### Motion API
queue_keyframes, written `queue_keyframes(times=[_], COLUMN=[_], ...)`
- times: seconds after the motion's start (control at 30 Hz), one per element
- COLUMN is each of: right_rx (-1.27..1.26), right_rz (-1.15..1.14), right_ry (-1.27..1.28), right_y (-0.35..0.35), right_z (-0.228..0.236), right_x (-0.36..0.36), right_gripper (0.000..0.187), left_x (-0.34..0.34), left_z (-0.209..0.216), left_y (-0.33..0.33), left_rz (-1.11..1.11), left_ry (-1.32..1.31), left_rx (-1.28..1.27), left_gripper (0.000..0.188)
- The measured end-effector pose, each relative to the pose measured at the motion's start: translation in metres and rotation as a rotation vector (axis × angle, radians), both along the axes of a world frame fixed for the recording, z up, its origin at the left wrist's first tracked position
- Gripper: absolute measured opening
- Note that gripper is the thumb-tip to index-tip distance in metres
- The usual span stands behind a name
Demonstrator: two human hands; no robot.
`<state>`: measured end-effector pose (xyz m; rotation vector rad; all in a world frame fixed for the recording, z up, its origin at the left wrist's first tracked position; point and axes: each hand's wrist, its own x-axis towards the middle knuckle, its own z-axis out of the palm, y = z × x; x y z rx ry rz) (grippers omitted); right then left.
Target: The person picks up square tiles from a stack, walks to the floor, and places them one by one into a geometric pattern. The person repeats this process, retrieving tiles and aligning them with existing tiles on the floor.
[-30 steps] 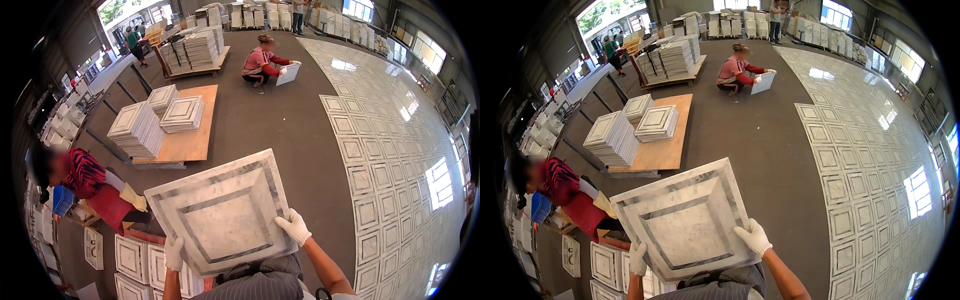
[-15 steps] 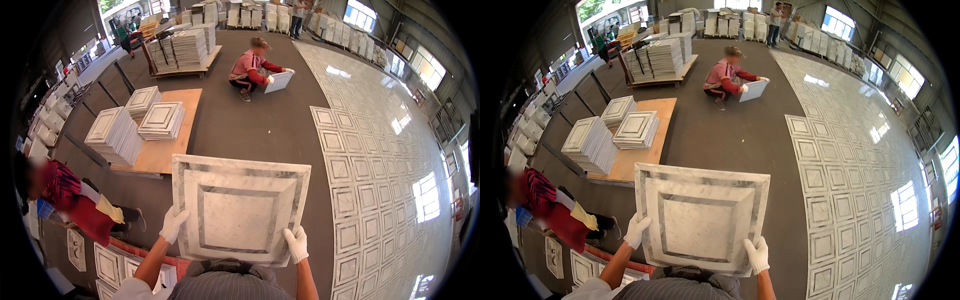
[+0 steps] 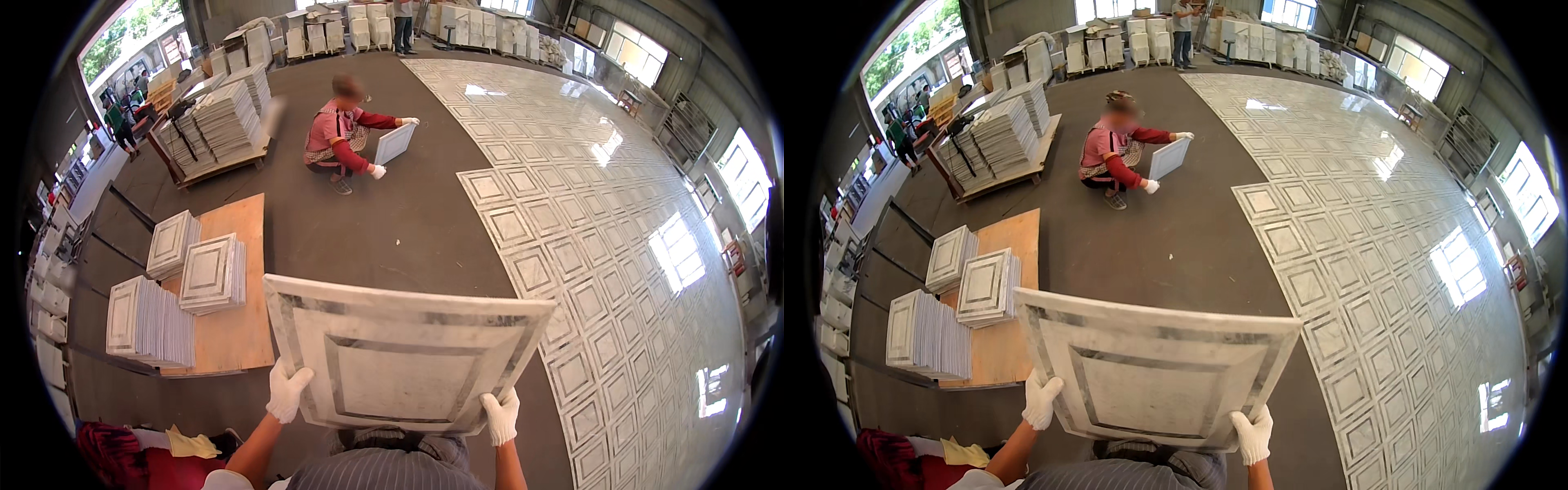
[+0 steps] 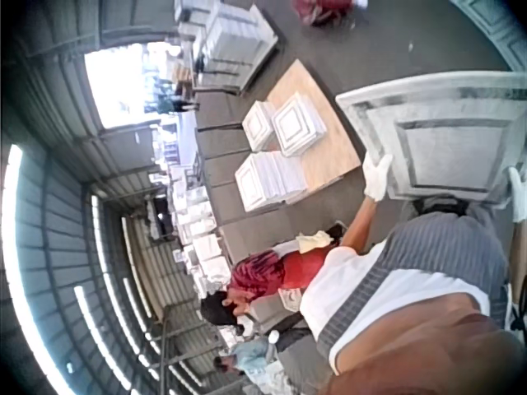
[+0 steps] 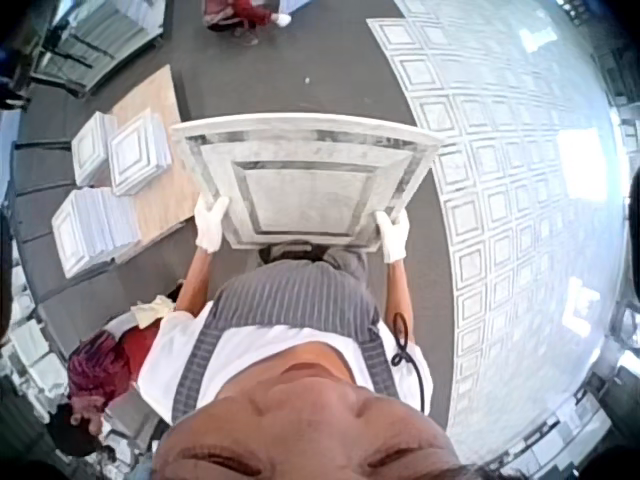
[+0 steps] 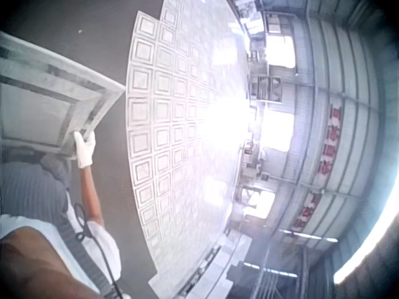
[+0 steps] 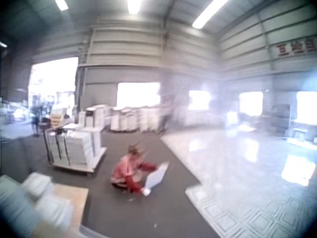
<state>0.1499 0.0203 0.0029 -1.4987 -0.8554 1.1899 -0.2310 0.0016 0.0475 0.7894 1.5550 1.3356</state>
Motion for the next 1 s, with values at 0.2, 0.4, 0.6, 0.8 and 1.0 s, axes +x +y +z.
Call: queue_keyframes(times=[0.2, 0.4, 0.6, 0.8, 1.0], right_rx=[0.039, 0.047, 0.059, 0.028, -0.086], right_rz=[-0.033, 0.050, 0.173, 0.241, 0.226], right_ry=[0.046, 0.121, 0.214, 0.209, 0.187], right_y=[0.059, 0.174, 0.298, 0.377, 0.418], right_z=[-0.018, -0.035, -0.030, -0.033, -0.039], right_x=[0.002, 0.013, 0.026, 0.033, 0.028], right_gripper=[0.028, 0.031, 0.036, 0.038, 0.038], left_x=[-0.006, 0.009, 0.025, 0.021, 0.021], left_z=[-0.006, -0.005, -0.004, -0.019, -0.030], left_y=[0.063, 0.153, 0.228, 0.271, 0.307], left_rz=[0.017, 0.082, 0.219, 0.259, 0.309], left_ry=[0.059, 0.067, 0.153, 0.233, 0.226], left_rx=[0.042, 0.117, 0.127, 0.047, 0.091], left_gripper=[0.032, 0.036, 0.038, 0.050, 0.053])
